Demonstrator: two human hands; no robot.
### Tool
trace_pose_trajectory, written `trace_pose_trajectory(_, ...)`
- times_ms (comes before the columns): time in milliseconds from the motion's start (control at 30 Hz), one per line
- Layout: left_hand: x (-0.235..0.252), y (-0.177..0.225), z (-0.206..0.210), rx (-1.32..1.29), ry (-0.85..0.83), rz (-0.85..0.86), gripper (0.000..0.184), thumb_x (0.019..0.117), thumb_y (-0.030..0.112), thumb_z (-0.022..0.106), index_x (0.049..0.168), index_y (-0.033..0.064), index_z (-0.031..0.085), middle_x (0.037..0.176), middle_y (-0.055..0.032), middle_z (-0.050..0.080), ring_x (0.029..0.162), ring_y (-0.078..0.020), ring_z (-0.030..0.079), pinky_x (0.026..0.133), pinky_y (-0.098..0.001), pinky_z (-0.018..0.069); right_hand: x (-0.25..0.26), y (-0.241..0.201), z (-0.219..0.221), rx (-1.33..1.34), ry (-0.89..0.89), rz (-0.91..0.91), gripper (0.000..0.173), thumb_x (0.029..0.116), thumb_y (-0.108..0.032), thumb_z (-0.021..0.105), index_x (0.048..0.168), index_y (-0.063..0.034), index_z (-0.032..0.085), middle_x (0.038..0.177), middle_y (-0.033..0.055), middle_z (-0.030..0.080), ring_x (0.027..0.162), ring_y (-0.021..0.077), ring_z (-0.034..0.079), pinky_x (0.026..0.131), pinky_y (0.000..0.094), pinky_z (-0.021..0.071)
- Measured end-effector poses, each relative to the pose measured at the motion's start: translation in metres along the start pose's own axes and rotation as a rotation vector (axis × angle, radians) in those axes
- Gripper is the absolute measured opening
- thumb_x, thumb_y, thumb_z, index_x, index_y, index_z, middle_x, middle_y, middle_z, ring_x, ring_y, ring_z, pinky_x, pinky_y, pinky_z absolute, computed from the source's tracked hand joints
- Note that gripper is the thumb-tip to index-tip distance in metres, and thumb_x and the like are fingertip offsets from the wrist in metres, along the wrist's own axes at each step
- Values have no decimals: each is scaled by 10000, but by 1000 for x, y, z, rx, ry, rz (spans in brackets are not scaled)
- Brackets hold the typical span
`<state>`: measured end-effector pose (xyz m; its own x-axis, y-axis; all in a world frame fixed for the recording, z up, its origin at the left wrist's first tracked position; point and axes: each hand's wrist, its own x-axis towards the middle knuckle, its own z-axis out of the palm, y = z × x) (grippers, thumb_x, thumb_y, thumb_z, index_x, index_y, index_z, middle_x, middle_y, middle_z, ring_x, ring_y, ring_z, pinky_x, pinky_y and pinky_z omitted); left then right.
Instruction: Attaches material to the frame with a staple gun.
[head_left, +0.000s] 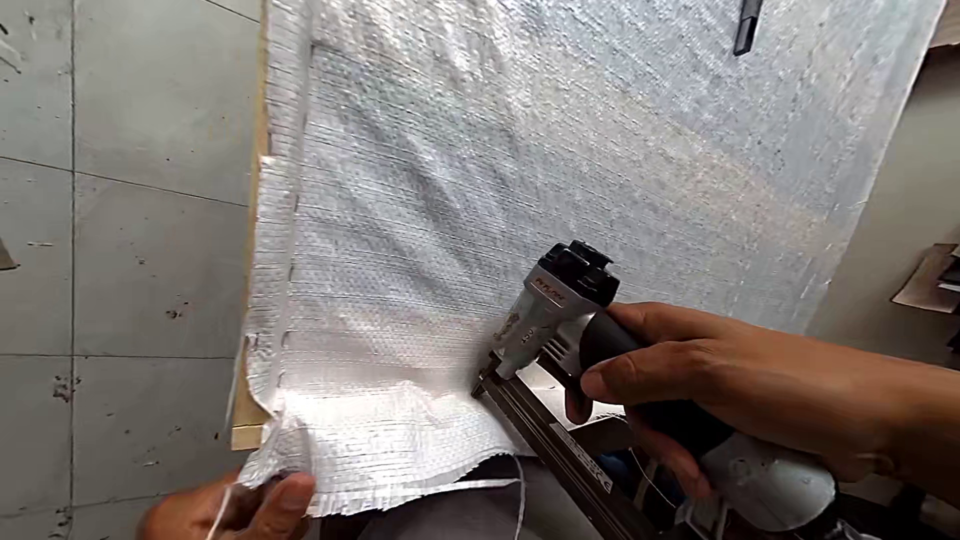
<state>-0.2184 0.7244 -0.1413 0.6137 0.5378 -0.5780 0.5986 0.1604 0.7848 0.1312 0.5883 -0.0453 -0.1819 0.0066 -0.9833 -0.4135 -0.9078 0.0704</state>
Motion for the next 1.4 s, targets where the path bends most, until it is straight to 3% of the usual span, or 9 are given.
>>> trace_pose_trajectory(33,3,-1,3,-185,-50,-97,351,958,527,650,887,185,683,735,138,716,648,-17,706,587,-256,627,0,-4,7,5,10,5,125,1010,-177,578,1125,-136,605,972,142,720,496,200,648,480,342,604)
trace_pose_trajectory(100,7,5,11,-549,-126,-252,182,995,339,667,1030,161,676,807,41,772,647,-130,747,587,-315,656,2,-12,19,13,15,5,148,1013,-171,575,1152,-139,615,1008,139,728,503,209,654,484,350,609)
trace_pose_trajectory(200,5,10,11,-585,-38,-268,169,1028,87,544,941,91,689,637,11,706,458,-91,631,427,-248,550,3,-24,34,-13,14,-15,145,1000,-186,566,1129,-136,607,992,148,715,485,201,633,471,346,596)
trace_pose_trajectory(333,7,-8,-11,-269,-152,-42,325,1012,210,622,727,68,686,556,61,638,456,17,573,433,-177,492,3,-40,55,12,32,14,148,1002,-171,576,1142,-141,614,1040,146,733,489,214,644,476,354,600)
trace_pose_trajectory(600,22,-21,-22,-195,-294,134,405,1032,239,614,710,6,694,639,-42,701,588,-26,656,576,-212,552,12,-62,80,30,-22,24,145,1008,-174,572,1146,-142,602,1052,146,726,500,202,644,487,345,600)
trace_pose_trajectory(767,28,-25,-21,-87,-209,169,423,1006,327,634,698,40,678,602,-13,627,567,-1,577,525,-190,471,18,-72,89,43,-77,-6,155,1024,-181,556,1170,-140,585,1058,137,717,510,190,646,496,343,608)
trace_pose_trajectory(1000,25,-28,-19,-134,-120,234,390,1044,296,588,761,56,708,671,17,705,614,-9,670,567,-181,568,25,-82,109,44,-128,-59,186,1041,-212,534,1176,-109,609,809,159,676,462,175,613,457,338,588)
trace_pose_trajectory(1133,25,-31,-17,-71,-52,237,355,1026,323,598,777,108,730,683,62,712,617,-2,689,550,-178,590,28,-76,109,40,-158,-114,197,1058,-223,491,1186,-102,578,864,140,704,475,162,613,459,319,576)
trace_pose_trajectory(1400,35,-46,-19,204,92,423,441,1011,484,591,745,163,735,686,83,685,653,4,660,602,-198,559,27,-19,76,14,-282,-531,284,951,-240,660,1196,-103,618,829,150,680,537,176,634,507,333,587)
